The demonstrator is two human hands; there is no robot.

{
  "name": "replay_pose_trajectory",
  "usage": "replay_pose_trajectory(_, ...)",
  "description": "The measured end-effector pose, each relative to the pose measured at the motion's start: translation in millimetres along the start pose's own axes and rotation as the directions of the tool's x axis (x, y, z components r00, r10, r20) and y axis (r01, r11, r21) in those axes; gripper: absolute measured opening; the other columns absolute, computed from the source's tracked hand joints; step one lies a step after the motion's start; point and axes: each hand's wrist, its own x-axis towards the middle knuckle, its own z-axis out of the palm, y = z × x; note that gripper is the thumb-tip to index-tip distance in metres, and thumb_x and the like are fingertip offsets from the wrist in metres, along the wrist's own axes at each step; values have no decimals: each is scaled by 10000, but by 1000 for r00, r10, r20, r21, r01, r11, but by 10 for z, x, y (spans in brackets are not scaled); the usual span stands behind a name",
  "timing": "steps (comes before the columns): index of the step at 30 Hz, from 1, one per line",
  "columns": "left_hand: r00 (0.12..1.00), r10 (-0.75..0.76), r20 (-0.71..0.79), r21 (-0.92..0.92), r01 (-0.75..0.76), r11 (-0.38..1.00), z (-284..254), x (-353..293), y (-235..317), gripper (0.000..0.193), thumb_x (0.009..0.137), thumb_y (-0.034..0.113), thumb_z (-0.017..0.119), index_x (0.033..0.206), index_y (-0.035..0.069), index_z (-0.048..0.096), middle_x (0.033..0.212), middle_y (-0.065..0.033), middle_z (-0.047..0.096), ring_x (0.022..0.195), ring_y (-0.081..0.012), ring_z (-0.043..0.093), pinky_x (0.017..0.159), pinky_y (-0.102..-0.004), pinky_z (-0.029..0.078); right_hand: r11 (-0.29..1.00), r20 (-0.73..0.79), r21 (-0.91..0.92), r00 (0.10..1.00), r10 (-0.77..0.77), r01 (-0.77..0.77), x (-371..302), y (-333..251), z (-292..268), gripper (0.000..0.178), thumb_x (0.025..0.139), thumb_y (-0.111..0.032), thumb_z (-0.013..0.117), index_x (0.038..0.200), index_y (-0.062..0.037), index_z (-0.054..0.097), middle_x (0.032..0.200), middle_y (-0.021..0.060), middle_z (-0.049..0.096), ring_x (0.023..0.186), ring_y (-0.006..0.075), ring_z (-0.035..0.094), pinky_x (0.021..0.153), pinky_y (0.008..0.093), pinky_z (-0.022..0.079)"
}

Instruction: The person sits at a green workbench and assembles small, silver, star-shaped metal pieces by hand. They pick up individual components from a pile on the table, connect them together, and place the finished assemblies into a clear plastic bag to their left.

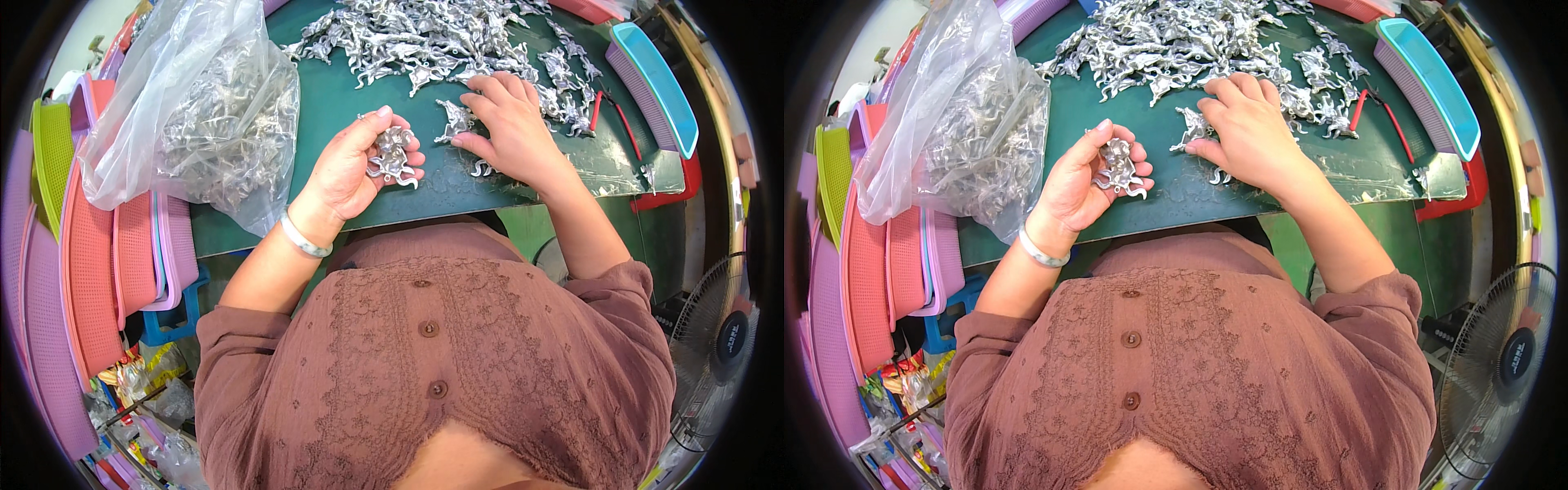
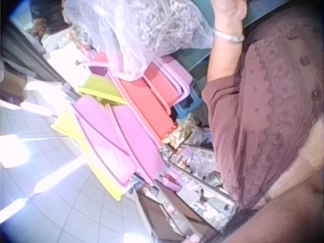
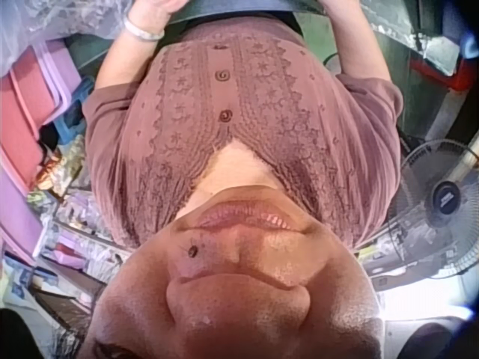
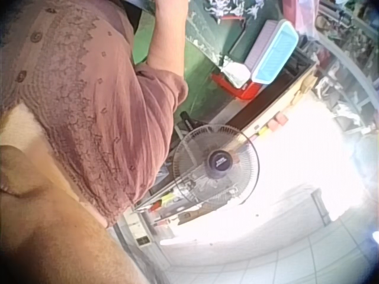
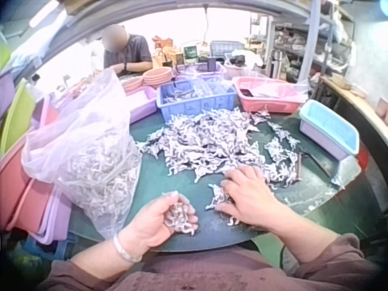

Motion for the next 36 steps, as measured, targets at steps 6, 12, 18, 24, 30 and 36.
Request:
replay_pose_trajectory(6,1000,-2,-1,-40,2,999,-9,8,-11,257,900,239,449,1077,58,492,872,-128,596,752,-244,608,700,-388,514,999,89,-16,995,51,-50,14,5,64,428,665,-354,683,914,-15,604,1157,109,492,1144,310,372,929,472,263)
replay_pose_trajectory(12,997,78,18,-5,-78,997,-7,-8,11,362,864,80,405,1225,68,387,1105,-159,533,828,-270,612,697,-385,528,994,88,101,996,32,-41,13,70,97,411,649,-322,693,916,-27,590,1134,110,505,1161,311,361,959,509,225)
replay_pose_trajectory(18,996,83,40,33,-84,996,-1,7,22,407,814,6,428,1216,54,392,1126,-162,517,884,-281,595,749,-434,515,968,76,251,997,-27,7,48,59,-11,412,649,-283,686,960,-49,553,1046,93,546,1130,301,404,970,494,226)
replay_pose_trajectory(24,979,-128,160,13,127,992,-51,25,17,318,858,214,491,1102,9,492,1003,-135,578,881,-274,591,759,-446,506,842,-37,462,955,-295,278,185,-30,-201,435,628,-168,674,1015,-39,524,1077,87,540,1121,308,424,940,445,307)
replay_pose_trajectory(30,968,-143,206,132,118,984,-18,2,-12,299,877,258,513,1065,26,520,921,-108,606,807,-214,611,675,-390,536,762,-22,531,905,-424,370,252,-108,-233,448,630,-93,646,1058,-58,519,1121,98,518,1132,313,410,960,412,325)
replay_pose_trajectory(36,989,-51,137,10,50,999,5,-46,-49,219,861,169,545,1031,35,511,954,-96,594,796,-212,609,669,-384,536,688,-48,725,999,-13,43,163,-103,-106,329,746,-56,621,1061,-24,534,957,96,587,879,208,574,776,307,454)
